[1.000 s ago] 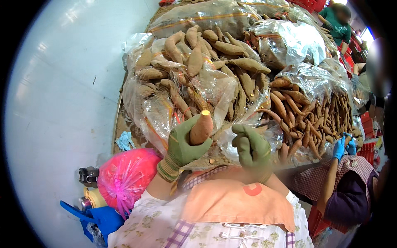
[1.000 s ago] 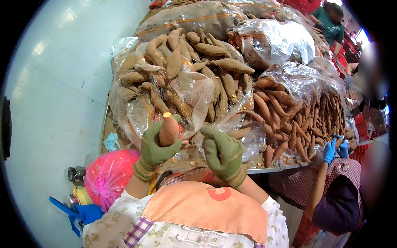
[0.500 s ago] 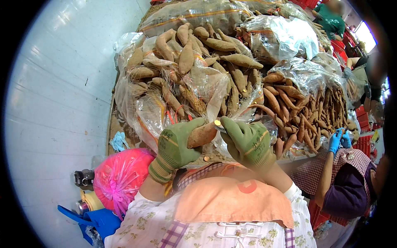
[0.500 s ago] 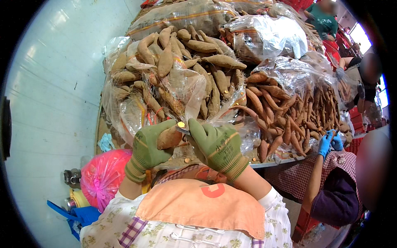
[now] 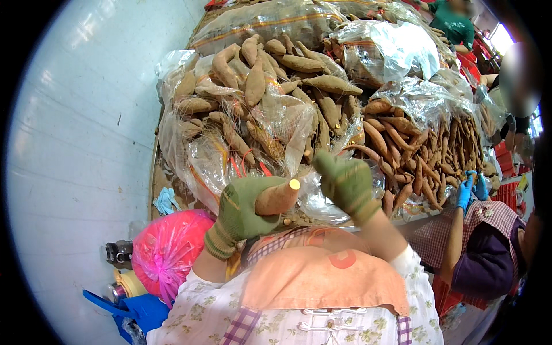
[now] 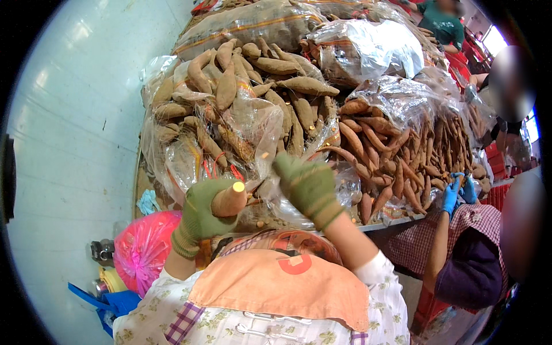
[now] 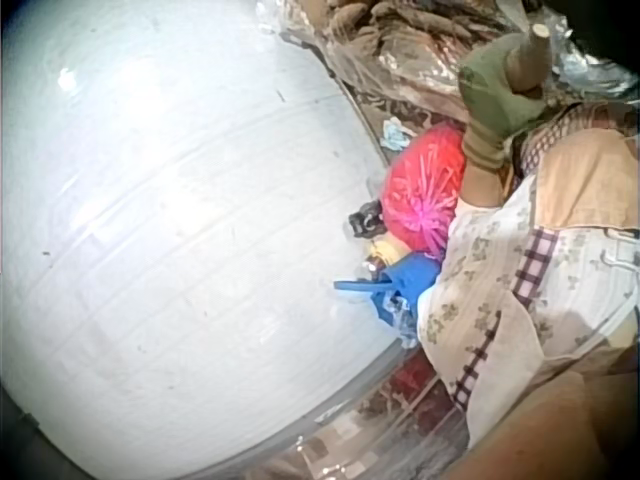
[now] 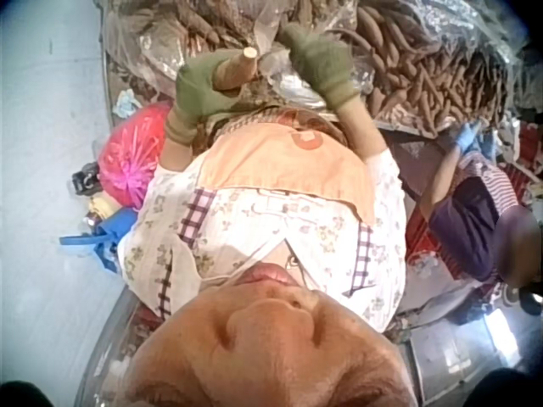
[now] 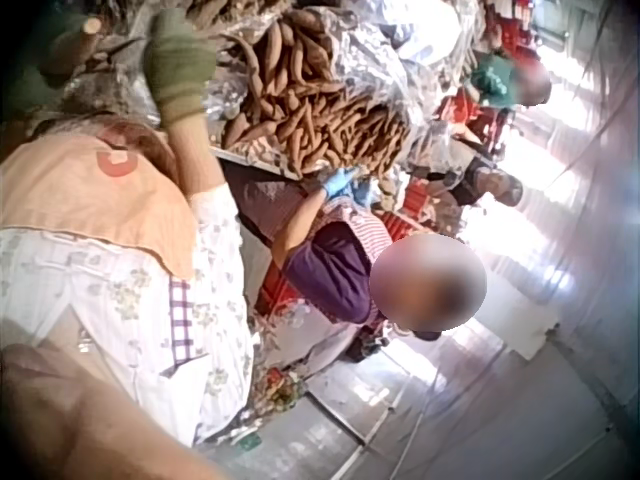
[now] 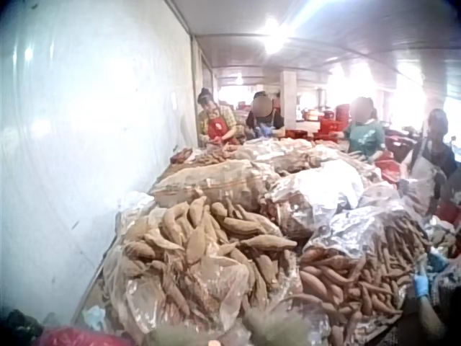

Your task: The person peels a root vegetable using a small blade, then places the peeled item into a clear plastic bag and picks up another from a pile.

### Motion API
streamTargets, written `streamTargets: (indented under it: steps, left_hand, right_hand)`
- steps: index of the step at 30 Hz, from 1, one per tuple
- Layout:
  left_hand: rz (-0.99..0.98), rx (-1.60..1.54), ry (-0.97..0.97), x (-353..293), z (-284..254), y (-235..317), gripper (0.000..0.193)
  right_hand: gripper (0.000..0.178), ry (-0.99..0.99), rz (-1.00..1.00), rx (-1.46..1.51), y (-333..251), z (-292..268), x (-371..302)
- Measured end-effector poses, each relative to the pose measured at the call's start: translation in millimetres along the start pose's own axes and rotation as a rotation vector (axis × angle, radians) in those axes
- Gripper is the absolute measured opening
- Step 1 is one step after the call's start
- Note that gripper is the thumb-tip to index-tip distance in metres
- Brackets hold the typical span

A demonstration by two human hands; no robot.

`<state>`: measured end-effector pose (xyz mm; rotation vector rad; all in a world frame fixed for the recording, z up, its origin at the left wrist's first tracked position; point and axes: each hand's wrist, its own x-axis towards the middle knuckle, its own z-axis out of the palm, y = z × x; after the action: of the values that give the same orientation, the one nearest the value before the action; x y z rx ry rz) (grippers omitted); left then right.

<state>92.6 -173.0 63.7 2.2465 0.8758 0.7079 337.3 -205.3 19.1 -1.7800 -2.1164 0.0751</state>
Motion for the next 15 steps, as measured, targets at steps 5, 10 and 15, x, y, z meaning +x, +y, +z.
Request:
streamTargets:
  steps: [5,10,15]
  left_hand:
    - [-0.071,-0.061,0.071,2.9,2.6,-2.9,0.043]
    - [-0.384,-0.307,0.151,-0.5,7.6,-6.0,0.032]
    - [-0.503,-0.943,0.103,15.1,20.1,-3.8,0.073]
  right_hand:
    - [0.012,0.177,0.269,0.214,54.6,8.3,-0.9]
    - [0.024,0.476,0.571,0.813,71.8,-21.8,-17.4]
    - [0.03,0.634,0.745,0.982,78.4,-57.8,-58.0]
